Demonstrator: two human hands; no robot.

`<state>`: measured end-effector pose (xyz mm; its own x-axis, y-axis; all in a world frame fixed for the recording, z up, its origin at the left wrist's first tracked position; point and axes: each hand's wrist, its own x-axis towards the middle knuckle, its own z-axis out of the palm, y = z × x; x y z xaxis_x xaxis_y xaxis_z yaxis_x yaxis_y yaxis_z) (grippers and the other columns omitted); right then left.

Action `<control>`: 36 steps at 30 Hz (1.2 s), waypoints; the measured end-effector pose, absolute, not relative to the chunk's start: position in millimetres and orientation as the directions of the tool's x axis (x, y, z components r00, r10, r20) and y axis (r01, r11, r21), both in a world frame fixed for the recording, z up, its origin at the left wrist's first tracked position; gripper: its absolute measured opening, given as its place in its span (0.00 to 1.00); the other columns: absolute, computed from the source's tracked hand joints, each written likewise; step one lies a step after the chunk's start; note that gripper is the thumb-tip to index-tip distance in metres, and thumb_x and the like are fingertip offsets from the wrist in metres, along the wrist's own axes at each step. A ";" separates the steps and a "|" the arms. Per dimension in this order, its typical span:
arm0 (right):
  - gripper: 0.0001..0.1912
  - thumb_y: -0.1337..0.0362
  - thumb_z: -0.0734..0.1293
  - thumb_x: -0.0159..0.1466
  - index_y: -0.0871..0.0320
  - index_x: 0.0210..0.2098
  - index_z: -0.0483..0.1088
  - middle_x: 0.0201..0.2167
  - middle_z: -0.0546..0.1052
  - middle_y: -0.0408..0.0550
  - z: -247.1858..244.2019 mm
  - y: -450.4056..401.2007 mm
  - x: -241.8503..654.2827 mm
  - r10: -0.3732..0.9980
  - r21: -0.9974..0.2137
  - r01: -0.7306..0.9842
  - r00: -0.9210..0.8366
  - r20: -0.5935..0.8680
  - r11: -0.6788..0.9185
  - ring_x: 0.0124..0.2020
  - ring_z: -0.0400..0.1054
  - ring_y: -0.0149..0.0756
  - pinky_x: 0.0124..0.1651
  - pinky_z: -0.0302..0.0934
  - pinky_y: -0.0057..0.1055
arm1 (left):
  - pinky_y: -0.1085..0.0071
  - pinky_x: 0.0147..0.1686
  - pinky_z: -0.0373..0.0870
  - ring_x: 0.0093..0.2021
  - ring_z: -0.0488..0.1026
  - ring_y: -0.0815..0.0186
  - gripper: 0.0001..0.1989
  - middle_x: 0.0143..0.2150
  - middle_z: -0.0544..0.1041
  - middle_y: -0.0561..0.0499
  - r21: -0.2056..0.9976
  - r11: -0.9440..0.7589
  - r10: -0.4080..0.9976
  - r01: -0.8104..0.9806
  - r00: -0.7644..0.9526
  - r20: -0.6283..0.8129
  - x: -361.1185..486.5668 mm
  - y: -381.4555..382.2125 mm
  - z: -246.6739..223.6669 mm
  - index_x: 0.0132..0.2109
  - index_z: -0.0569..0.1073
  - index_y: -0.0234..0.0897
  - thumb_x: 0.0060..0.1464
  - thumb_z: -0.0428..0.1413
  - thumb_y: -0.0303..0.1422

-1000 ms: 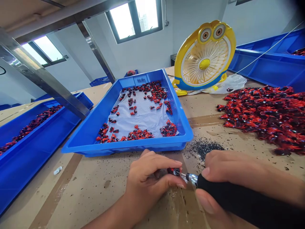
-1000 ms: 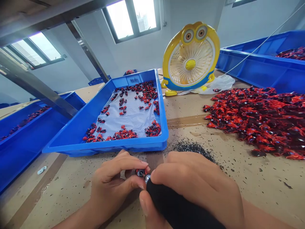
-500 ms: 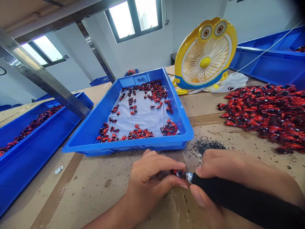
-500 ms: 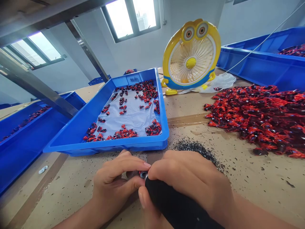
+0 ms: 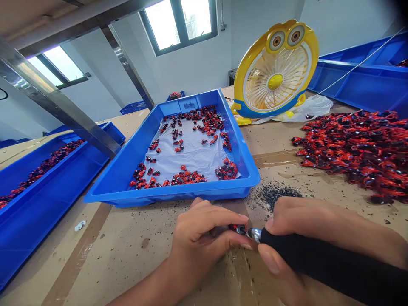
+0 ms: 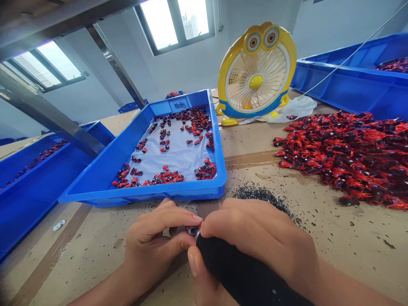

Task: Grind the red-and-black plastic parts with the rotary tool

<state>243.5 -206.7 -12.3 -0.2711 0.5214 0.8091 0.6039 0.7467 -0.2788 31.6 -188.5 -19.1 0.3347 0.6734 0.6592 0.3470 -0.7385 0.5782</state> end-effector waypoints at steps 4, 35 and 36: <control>0.07 0.65 0.70 0.64 0.51 0.41 0.68 0.27 0.81 0.36 -12.1 -208.7 243.8 0.537 -0.280 0.616 -0.281 0.795 0.736 0.24 0.77 0.22 0.26 0.66 0.20 | 0.69 0.31 0.72 0.27 0.83 0.72 0.18 0.32 0.90 0.54 0.571 -0.742 0.669 0.351 0.337 0.663 31.6 -188.8 -19.1 0.38 0.84 0.38 0.69 0.63 0.48; 0.06 0.63 0.68 0.67 0.49 0.42 0.66 0.27 0.77 0.42 -4.2 -212.5 248.7 0.602 -0.499 0.511 -0.046 0.797 0.700 0.25 0.79 0.35 0.26 0.75 0.30 | 0.71 0.30 0.71 0.25 0.77 0.72 0.13 0.31 0.90 0.58 0.618 -0.713 0.701 0.333 0.315 0.639 25.4 -190.7 -20.6 0.42 0.85 0.42 0.63 0.68 0.47; 0.06 0.62 0.68 0.68 0.49 0.42 0.65 0.27 0.77 0.42 -3.9 -213.6 248.6 0.608 -0.498 0.524 -0.047 0.793 0.690 0.26 0.79 0.35 0.26 0.75 0.30 | 0.71 0.30 0.71 0.25 0.77 0.73 0.13 0.31 0.90 0.59 0.613 -0.717 0.697 0.332 0.320 0.641 24.9 -190.9 -21.0 0.43 0.85 0.42 0.63 0.68 0.46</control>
